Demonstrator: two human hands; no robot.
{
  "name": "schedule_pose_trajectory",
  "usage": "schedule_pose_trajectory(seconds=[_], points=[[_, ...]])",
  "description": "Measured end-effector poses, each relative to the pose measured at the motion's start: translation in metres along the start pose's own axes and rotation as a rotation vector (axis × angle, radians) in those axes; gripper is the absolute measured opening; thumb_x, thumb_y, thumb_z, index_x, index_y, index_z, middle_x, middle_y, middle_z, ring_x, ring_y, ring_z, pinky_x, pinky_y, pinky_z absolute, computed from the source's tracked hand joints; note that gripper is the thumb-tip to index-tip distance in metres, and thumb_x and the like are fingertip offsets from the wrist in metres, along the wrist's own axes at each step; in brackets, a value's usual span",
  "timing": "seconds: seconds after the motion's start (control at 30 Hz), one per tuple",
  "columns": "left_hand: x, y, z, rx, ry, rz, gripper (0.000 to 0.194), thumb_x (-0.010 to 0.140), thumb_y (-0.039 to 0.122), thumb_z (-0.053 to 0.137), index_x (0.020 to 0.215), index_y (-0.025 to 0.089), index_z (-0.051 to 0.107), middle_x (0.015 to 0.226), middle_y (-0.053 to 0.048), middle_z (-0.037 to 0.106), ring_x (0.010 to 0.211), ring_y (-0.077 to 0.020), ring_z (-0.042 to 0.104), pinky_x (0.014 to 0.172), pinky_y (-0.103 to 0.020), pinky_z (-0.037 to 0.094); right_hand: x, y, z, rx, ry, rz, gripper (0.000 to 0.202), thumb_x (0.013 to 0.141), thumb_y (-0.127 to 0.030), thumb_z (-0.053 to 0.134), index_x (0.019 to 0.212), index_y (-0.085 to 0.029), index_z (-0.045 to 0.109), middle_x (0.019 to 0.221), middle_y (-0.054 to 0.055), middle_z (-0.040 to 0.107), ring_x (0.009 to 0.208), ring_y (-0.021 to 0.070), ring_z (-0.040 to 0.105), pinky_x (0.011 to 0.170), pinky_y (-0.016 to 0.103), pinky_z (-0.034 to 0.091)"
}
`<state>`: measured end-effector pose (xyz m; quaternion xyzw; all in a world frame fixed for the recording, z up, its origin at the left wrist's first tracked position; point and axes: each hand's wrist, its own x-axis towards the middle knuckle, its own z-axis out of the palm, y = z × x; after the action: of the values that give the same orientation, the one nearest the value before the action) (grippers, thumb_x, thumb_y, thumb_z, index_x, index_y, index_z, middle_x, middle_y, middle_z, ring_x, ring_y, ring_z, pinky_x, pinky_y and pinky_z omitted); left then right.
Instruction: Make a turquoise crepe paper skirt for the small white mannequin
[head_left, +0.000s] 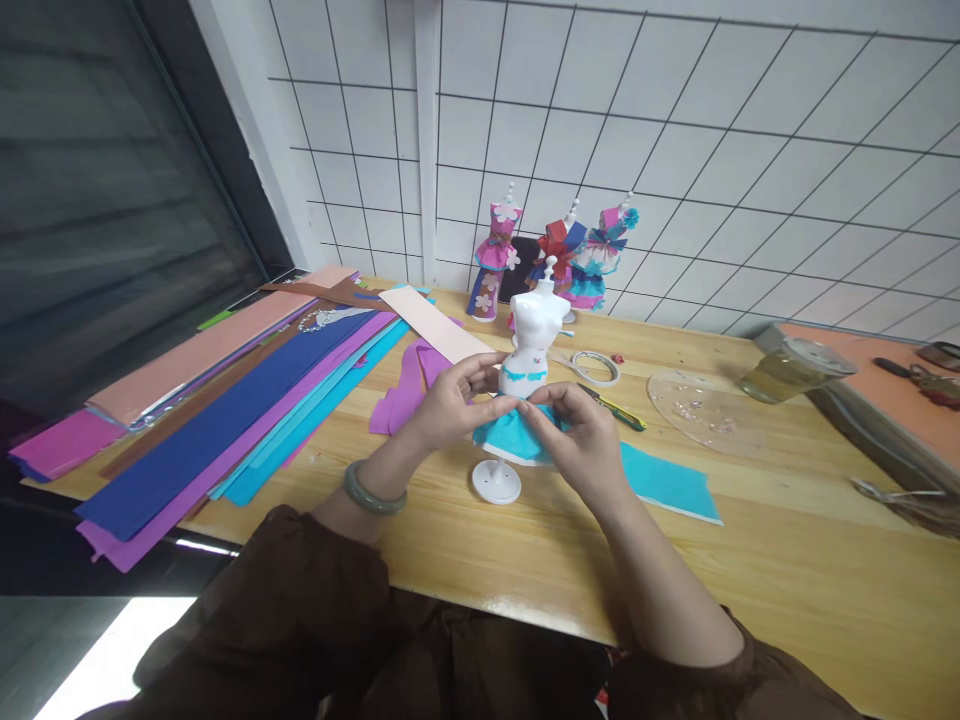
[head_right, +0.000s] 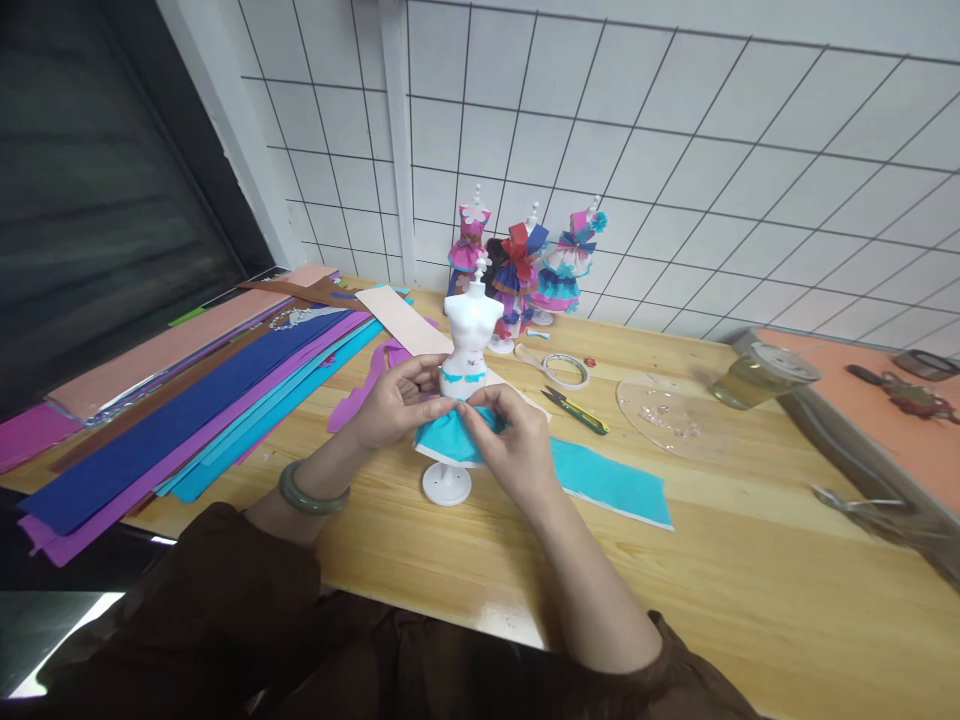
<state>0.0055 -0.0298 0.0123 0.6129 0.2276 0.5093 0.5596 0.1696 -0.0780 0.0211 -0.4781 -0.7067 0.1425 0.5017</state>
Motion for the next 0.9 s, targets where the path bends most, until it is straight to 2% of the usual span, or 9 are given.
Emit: schedule_pose_trajectory(seconds=[0.2, 0.33, 0.4, 0.5, 0.67, 0.9], points=[[0.002, 0.000, 0.001, -0.035, 0.082, -0.051, 0.054, 0.064, 0.027, 0.076, 0.111, 0.014, 0.054, 0.095, -0.009, 0.067, 0.091, -0.0200, 0.063, 0.081, -0.032, 0.047, 0.000, 0.003, -0.001, -0.145, 0.030, -0.098, 0.012, 0.083, -0.033, 0.059, 0.086, -0.022, 0.057, 0.078, 0.003, 0.065, 0.068, 0.0165, 0.060, 0.062, 0.030, 0.047], [0.006, -0.003, -0.003, -0.067, 0.181, -0.099, 0.051, 0.062, 0.026, 0.076, 0.107, 0.014, 0.054, 0.088, -0.006, 0.068, 0.083, -0.0171, 0.064, 0.075, -0.029, 0.048, 0.002, 0.003, -0.005, -0.270, 0.042, -0.286, 0.027, 0.081, -0.033, 0.060, 0.105, -0.020, 0.055, 0.105, 0.012, 0.062, 0.099, 0.0253, 0.057, 0.083, 0.040, 0.045], [0.008, -0.004, -0.004, -0.075, 0.223, -0.119, 0.049, 0.062, 0.026, 0.075, 0.104, 0.014, 0.055, 0.085, -0.005, 0.068, 0.080, -0.0159, 0.063, 0.072, -0.027, 0.047, 0.002, 0.001, -0.005, -0.321, -0.023, -0.415, 0.039, 0.078, -0.034, 0.063, 0.112, -0.020, 0.053, 0.113, 0.014, 0.057, 0.107, 0.0281, 0.052, 0.087, 0.044, 0.042], [0.010, -0.005, -0.005, -0.073, 0.267, -0.150, 0.046, 0.062, 0.025, 0.074, 0.102, 0.014, 0.055, 0.081, -0.003, 0.068, 0.075, -0.0142, 0.062, 0.069, -0.026, 0.047, 0.000, -0.001, -0.002, -0.407, -0.121, -0.568, 0.040, 0.078, -0.032, 0.064, 0.114, -0.021, 0.053, 0.108, 0.012, 0.057, 0.099, 0.0268, 0.052, 0.081, 0.043, 0.042], [0.009, -0.003, -0.001, -0.075, 0.266, -0.193, 0.044, 0.060, 0.023, 0.074, 0.099, 0.013, 0.055, 0.076, -0.001, 0.066, 0.071, -0.0129, 0.061, 0.066, -0.025, 0.045, -0.004, -0.002, 0.008, -0.503, -0.016, -0.719, 0.020, 0.081, -0.009, 0.057, 0.099, -0.017, 0.060, 0.083, 0.008, 0.059, 0.077, 0.0194, 0.047, 0.067, 0.034, 0.040], [0.009, -0.007, -0.004, -0.080, 0.258, -0.223, 0.046, 0.059, 0.024, 0.074, 0.099, 0.014, 0.055, 0.077, -0.001, 0.066, 0.073, -0.0134, 0.061, 0.067, -0.025, 0.045, -0.011, 0.000, 0.018, -0.492, -0.092, -0.821, 0.012, 0.083, -0.008, 0.056, 0.092, -0.013, 0.061, 0.076, 0.007, 0.062, 0.072, 0.0181, 0.047, 0.061, 0.033, 0.037]])
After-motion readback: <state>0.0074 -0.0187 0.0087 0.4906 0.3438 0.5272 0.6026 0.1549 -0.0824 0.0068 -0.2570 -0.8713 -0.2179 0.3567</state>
